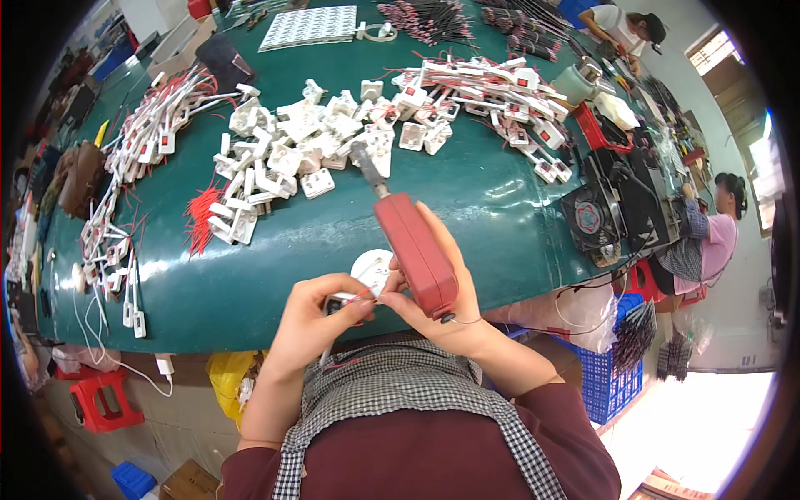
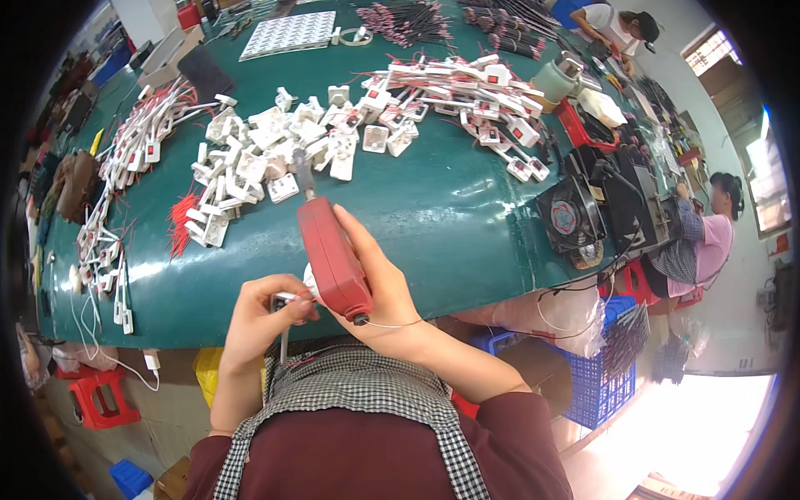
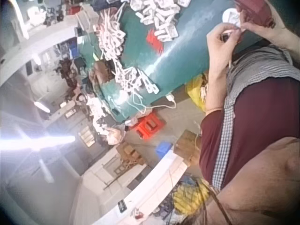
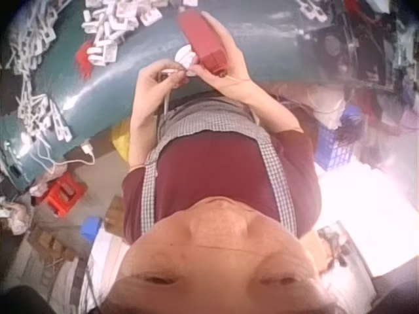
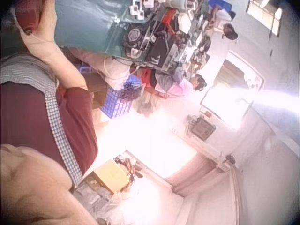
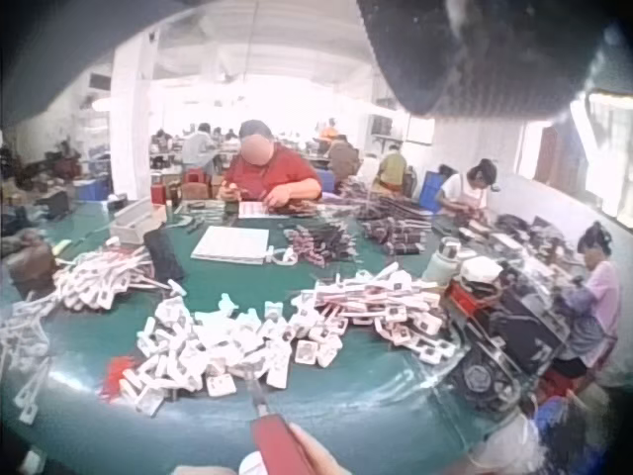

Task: The person solders wires into small white plastic electronic housings on an assembly line. This is done using a soldering iron and solder wire.

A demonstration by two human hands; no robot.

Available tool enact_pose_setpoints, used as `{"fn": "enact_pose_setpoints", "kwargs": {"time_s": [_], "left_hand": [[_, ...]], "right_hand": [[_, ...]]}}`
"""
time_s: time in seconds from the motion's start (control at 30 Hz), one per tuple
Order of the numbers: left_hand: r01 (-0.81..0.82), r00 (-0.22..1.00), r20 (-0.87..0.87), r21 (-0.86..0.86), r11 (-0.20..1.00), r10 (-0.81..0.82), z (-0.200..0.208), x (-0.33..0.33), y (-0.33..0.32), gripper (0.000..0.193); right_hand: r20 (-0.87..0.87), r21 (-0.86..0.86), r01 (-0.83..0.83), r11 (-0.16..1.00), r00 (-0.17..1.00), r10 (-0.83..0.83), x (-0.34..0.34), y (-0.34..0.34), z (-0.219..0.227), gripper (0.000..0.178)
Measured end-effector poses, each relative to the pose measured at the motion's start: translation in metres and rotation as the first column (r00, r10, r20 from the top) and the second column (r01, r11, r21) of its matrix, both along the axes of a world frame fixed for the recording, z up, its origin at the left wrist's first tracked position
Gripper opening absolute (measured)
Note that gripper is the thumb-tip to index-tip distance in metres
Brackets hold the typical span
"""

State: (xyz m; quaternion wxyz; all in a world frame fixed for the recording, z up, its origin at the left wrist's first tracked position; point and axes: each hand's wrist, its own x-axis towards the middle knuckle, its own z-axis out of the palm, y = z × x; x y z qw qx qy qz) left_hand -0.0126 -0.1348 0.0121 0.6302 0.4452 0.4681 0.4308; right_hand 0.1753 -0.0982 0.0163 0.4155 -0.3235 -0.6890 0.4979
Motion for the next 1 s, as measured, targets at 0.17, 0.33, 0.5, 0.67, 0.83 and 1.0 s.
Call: {"fn": "enact_pose_setpoints", "kwargs": {"time_s": [0.17, 0.33, 0.5, 0.67, 0.83, 1.0], "left_hand": [[-0.080, 0.995, -0.065, 0.021, 0.997, 0.081, -0.015, -0.030, 0.003, 0.003], [-0.146, 0.939, -0.279, 0.213, 0.966, 0.203, -0.020, -0.010, 0.012, 0.005], [-0.184, 0.913, -0.320, 0.234, 0.955, 0.254, -0.018, 0.006, 0.014, 0.005], [-0.182, 0.875, -0.397, 0.264, 0.947, 0.279, -0.020, 0.015, 0.015, 0.006], [-0.122, 0.844, -0.473, 0.286, 0.951, 0.251, -0.017, 0.015, 0.018, 0.007], [-0.127, 0.833, -0.476, 0.333, 0.934, 0.283, -0.019, 0.016, 0.020, 0.007]], "right_hand": [[-0.106, -0.053, 0.096, 0.994, 0.989, -0.102, 0.005, 0.010, -0.020, 0.087], [0.244, 0.223, 0.212, 0.952, 0.933, -0.265, 0.004, 0.006, -0.059, 0.089], [0.099, 0.114, 0.111, 0.987, 0.987, -0.123, 0.000, 0.022, -0.060, 0.086], [0.057, -0.009, 0.083, 0.997, 0.995, -0.082, 0.002, 0.025, -0.053, 0.084], [0.048, 0.015, 0.096, 0.995, 0.994, -0.097, 0.003, 0.022, -0.056, 0.085], [0.035, -0.058, 0.203, 0.978, 0.979, -0.201, 0.037, 0.000, -0.050, 0.074]]}}
